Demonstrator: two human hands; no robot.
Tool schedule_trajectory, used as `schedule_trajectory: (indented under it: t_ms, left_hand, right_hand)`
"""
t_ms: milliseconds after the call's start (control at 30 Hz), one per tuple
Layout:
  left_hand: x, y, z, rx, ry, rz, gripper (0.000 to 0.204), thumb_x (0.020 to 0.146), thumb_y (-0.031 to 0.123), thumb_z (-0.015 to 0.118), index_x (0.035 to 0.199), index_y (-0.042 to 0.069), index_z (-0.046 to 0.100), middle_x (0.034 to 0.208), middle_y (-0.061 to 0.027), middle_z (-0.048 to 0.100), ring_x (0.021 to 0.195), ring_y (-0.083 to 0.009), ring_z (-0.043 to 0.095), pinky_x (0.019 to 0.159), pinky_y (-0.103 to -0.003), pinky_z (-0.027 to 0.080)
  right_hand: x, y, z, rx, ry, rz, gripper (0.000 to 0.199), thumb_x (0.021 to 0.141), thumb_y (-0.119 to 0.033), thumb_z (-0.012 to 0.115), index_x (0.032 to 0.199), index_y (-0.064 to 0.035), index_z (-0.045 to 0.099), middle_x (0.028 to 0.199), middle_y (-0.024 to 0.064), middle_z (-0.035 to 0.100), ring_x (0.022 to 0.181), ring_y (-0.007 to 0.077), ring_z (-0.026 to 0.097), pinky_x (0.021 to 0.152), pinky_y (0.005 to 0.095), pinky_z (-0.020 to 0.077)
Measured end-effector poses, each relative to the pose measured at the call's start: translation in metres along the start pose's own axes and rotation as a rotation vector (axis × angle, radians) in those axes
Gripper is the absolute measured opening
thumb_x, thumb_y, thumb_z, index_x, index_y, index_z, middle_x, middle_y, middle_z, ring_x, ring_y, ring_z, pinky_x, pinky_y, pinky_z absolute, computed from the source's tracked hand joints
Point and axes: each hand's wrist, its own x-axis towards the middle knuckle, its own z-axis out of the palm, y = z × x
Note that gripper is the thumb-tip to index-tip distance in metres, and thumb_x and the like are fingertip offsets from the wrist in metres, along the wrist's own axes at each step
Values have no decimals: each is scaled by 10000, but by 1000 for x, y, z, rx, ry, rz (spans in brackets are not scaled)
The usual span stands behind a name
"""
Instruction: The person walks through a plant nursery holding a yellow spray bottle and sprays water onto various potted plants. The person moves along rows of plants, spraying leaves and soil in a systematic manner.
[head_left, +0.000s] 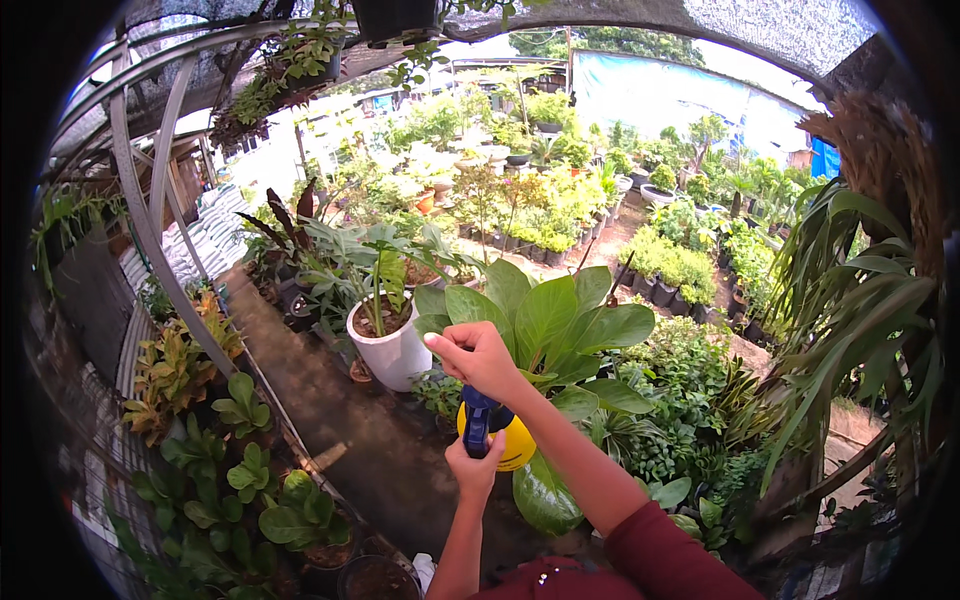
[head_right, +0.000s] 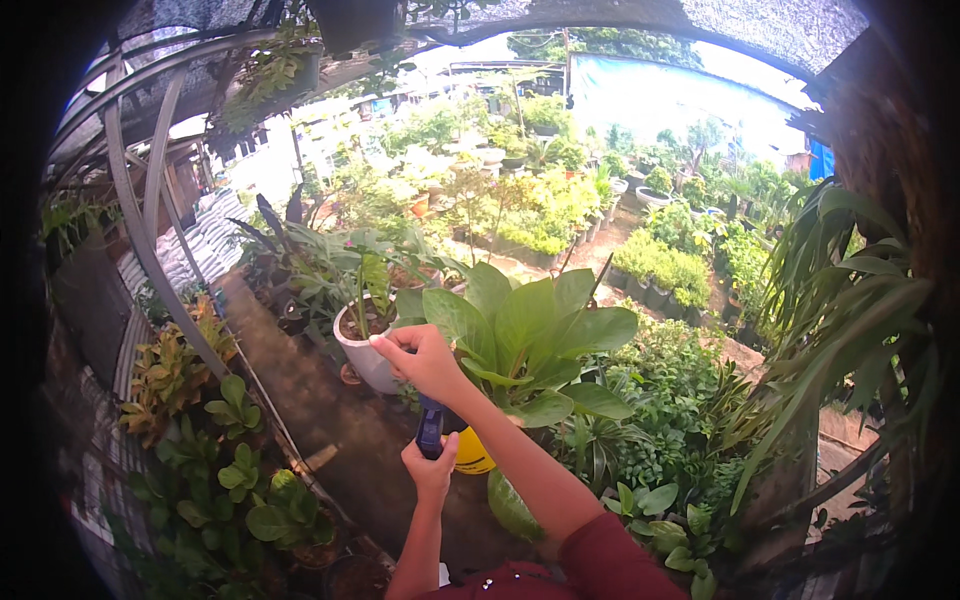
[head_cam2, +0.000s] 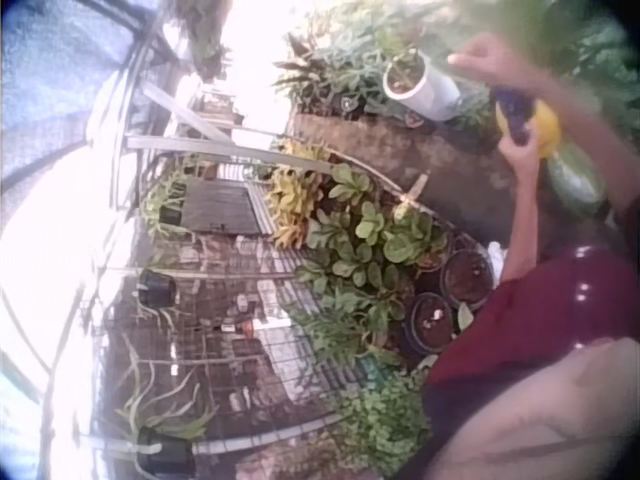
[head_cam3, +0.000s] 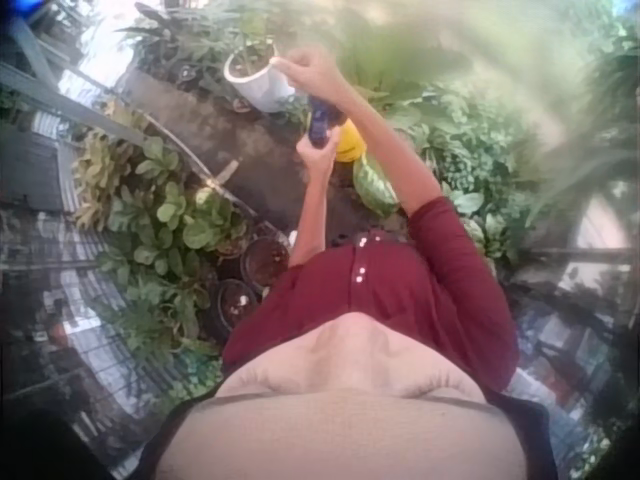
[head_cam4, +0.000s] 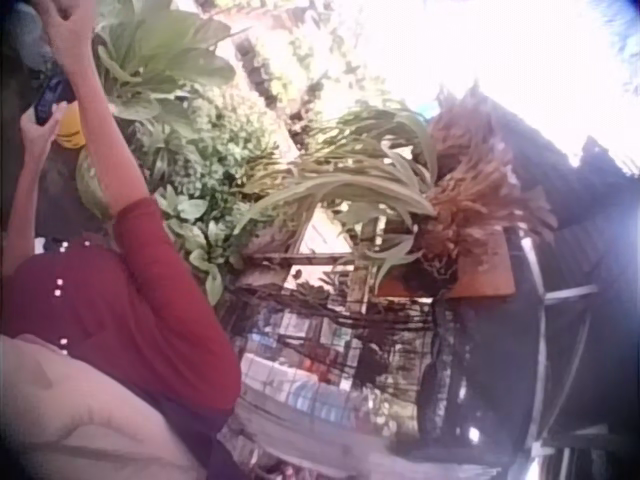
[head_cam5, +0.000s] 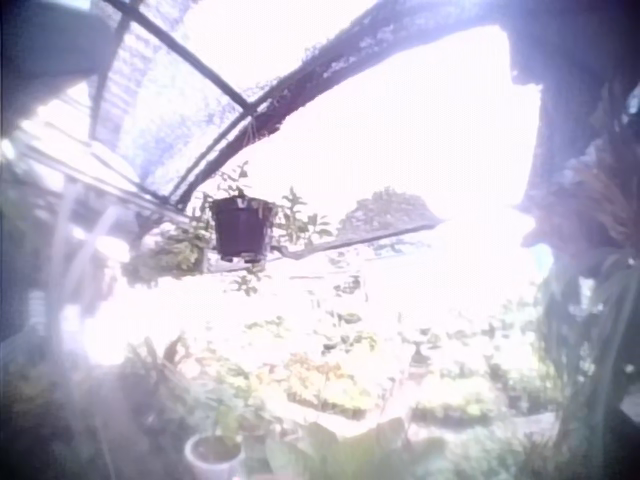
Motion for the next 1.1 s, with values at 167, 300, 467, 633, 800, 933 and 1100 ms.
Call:
schedule_trajectory:
  t_ms: [167,300,467,633,800,933,1100]
  left_hand:
    - [-4,8,-16,-62,40,-137,150,793,56,680,720,6,559,551,29,504,419,-39,430,396,-208,320]
    - [-4,7,-26,-26,85,-169,158,817,70,660,721,4,553,536,18,500,401,-47,428,380,-213,310]
    - [-9,-12,-35,-16,35,-237,150,819,64,649,737,20,532,524,11,472,397,-55,418,387,-210,313]
    - [-5,-30,-53,-43,-141,-328,160,780,96,693,716,30,562,535,18,491,411,-52,427,404,-213,333]
    - [-10,-34,-45,29,-1,-302,171,775,127,703,708,36,574,545,25,509,422,-43,444,402,-202,335]
    - [-7,-36,-46,157,-34,-345,169,781,97,679,686,35,554,527,27,486,411,-42,425,398,-206,318]
    - [1,-41,-46,99,-74,-442,159,782,69,666,689,26,544,521,18,477,404,-44,412,393,-209,304]
  right_hand:
    - [-11,55,5,96,-6,242,418,946,-287,485,587,-81,425,493,-37,412,408,34,332,388,204,266]
    - [-16,87,16,3,-33,385,421,937,-280,496,576,-80,414,519,-31,429,422,41,350,397,207,275]
    - [-20,117,25,-89,79,365,432,907,-249,539,538,-80,391,478,-36,399,391,48,330,374,220,247]
    - [-5,85,19,133,11,330,415,913,-232,525,547,-77,406,446,-32,380,369,50,301,362,218,231]
    - [-17,108,7,151,-86,430,405,933,-266,458,590,-51,462,566,17,474,479,110,417,476,269,365]
    - [-43,153,-6,-343,-151,313,414,900,-309,421,689,6,587,620,156,562,589,315,526,629,378,431]
    - [-45,163,-8,-660,-19,227,334,855,-226,504,649,33,550,635,215,538,583,367,507,556,421,393]
